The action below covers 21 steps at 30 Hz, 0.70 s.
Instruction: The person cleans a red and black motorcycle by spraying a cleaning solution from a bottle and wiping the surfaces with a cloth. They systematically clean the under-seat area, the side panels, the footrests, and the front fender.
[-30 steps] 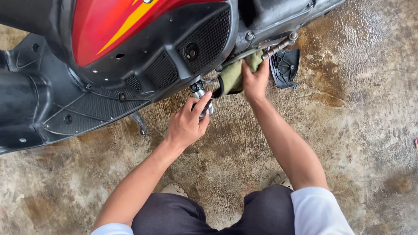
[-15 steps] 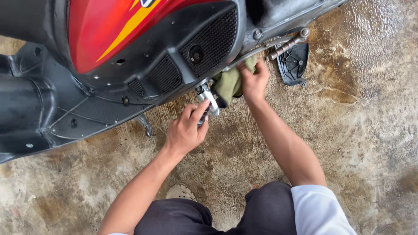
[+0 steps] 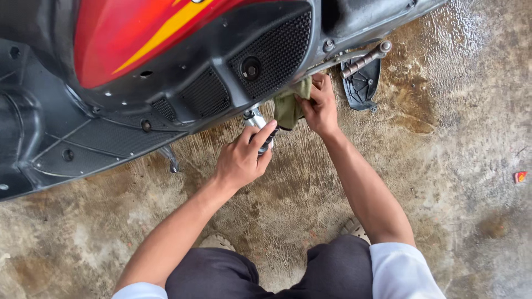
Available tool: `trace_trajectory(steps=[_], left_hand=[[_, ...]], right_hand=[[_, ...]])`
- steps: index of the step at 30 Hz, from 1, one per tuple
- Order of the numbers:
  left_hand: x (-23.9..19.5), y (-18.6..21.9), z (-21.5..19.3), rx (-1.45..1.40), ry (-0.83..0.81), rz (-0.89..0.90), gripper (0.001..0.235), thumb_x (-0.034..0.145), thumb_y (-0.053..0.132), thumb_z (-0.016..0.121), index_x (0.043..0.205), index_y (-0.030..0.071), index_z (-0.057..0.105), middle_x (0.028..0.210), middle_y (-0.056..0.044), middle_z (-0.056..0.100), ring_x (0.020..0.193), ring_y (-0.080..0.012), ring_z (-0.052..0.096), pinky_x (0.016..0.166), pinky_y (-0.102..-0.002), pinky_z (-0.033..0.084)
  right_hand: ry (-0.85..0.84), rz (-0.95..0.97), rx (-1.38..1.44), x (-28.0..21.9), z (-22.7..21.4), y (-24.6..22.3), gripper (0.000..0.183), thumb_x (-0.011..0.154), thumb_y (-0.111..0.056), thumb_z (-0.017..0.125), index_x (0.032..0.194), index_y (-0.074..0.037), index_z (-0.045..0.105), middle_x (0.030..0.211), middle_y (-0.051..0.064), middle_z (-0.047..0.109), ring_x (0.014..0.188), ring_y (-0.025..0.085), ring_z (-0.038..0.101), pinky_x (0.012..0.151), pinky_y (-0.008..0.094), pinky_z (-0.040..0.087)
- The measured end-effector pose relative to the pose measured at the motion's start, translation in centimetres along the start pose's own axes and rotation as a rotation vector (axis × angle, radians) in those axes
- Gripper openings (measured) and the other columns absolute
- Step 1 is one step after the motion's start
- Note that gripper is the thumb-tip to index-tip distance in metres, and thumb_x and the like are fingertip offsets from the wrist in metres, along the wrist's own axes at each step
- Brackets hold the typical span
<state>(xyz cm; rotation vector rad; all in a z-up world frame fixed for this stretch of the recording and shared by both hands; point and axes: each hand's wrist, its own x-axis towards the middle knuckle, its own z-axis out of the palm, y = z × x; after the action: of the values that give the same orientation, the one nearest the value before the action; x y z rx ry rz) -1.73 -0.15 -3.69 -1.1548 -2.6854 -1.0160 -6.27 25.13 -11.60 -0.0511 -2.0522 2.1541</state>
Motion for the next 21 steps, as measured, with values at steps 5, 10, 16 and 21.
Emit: trace_trajectory(steps=[5, 10, 16, 21], left_hand=[[0.4, 1.2, -0.1, -0.01, 0.005, -0.004, 0.068, 0.099, 0.015, 0.068, 0.157, 0.019, 0.035, 0.101, -0.009, 0.059, 0.063, -0.017, 0.064, 0.047, -0.027, 0.054], [-0.8, 0.9, -1.6, 0.024, 0.087, -0.007, 0.061, 0.101, 0.016, 0.068, 0.154, 0.017, 0.037, 0.104, -0.01, 0.06, 0.065, -0.0177, 0.065, 0.048, -0.028, 0.055], [-0.4, 0.5, -2.7, 0.046, 0.129, -0.025, 0.062, 0.101, 0.016, 0.068, 0.154, 0.014, 0.037, 0.104, -0.011, 0.061, 0.067, -0.0179, 0.066, 0.05, -0.028, 0.057], [0.8, 1.4, -2.2, -0.027, 0.165, 0.034, 0.065, 0.1, 0.015, 0.068, 0.157, 0.015, 0.035, 0.104, -0.009, 0.059, 0.069, -0.0151, 0.065, 0.054, -0.025, 0.058]], right_hand=[[-0.364, -0.402, -0.708, -0.2, 2.7, -0.3, 0.043, 0.08, 0.001, 0.078, 0.123, -0.005, 0.074, 0.129, 0.018, 0.061, 0.115, 0.033, 0.065, 0.099, 0.043, 0.058], [-0.07, -0.387, -0.592, -3.6, 1.6, -4.3, 0.043, 0.079, 0.0, 0.081, 0.121, 0.003, 0.07, 0.124, 0.017, 0.065, 0.111, 0.029, 0.068, 0.091, 0.037, 0.061], [0.127, -0.672, -1.03, -1.7, 0.4, -8.7, 0.033, 0.082, -0.006, 0.081, 0.113, 0.002, 0.073, 0.114, 0.014, 0.064, 0.095, 0.028, 0.061, 0.077, 0.039, 0.055], [0.028, -0.665, -1.326, -0.7, 3.2, -7.5, 0.027, 0.088, -0.015, 0.078, 0.11, -0.002, 0.072, 0.118, 0.011, 0.059, 0.096, 0.024, 0.059, 0.08, 0.036, 0.055]])
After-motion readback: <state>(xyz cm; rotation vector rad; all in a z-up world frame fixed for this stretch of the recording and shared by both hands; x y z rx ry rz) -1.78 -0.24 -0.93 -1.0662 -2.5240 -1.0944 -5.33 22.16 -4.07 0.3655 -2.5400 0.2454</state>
